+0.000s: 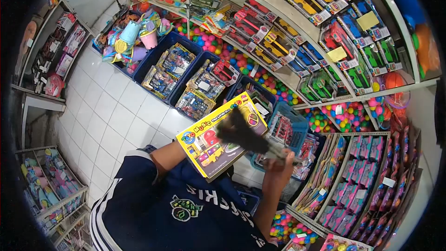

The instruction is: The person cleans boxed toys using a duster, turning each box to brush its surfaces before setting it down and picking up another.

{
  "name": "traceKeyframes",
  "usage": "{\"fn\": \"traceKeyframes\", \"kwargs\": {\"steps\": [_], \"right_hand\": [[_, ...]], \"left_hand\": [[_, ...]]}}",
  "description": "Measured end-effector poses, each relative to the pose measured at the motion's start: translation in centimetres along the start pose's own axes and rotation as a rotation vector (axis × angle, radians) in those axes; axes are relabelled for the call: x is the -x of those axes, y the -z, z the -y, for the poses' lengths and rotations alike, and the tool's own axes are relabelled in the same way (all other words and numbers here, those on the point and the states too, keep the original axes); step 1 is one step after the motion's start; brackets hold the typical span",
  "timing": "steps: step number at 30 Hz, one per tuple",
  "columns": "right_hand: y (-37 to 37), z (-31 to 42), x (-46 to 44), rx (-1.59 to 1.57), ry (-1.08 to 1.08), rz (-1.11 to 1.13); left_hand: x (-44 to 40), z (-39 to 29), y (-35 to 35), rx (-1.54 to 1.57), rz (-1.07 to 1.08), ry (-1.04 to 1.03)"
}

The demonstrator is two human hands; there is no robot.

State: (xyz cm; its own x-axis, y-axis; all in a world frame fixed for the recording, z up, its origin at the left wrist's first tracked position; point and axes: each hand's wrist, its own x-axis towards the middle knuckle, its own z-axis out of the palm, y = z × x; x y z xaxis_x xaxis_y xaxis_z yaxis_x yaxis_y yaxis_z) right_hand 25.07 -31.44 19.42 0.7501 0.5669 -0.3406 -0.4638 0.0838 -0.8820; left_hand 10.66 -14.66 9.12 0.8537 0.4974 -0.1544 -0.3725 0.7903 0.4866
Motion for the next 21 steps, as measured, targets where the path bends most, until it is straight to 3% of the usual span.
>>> {"fn": "traceKeyframes", "kwargs": {"steps": [2,4,6,7,8,15,16,19,21], "right_hand": [[0.2,0.1,1.3,0.051,-0.054,0.274],[0.0,0.2,1.4,0.136,-0.018,0.286],[-0.5,0.6,0.7,0.102,0.087,0.143],[-1.0,0.5,0.0,0.026,0.055,-0.083],[-0.3,0.2,-0.1,0.036,0.054,-0.088],[1.4,1.0,2.7,0.15,-0.016,0.288],[1.2,1.2,2.3,0.154,-0.017,0.282],[0.6,0.9,0.4,0.1,0.105,-0.132],[0.8,0.8,0.6,0.14,0.099,-0.04]], "left_hand": [[0.4,0.1,0.2,-0.004,0.0,0.007],[0.7,0.1,0.3,-0.005,-0.002,0.01],[0.9,0.3,0.4,-0.005,-0.007,0.012],[1.1,0.3,0.4,-0.004,-0.007,0.012],[1.2,0.5,0.4,-0.005,-0.007,0.014],[2.0,0.2,0.6,-0.017,-0.01,0.017],[1.9,0.2,0.6,-0.02,-0.006,0.021],[1.8,0.1,0.5,-0.027,-0.003,0.025],[1.9,0.3,0.5,-0.035,-0.007,0.021]]}}
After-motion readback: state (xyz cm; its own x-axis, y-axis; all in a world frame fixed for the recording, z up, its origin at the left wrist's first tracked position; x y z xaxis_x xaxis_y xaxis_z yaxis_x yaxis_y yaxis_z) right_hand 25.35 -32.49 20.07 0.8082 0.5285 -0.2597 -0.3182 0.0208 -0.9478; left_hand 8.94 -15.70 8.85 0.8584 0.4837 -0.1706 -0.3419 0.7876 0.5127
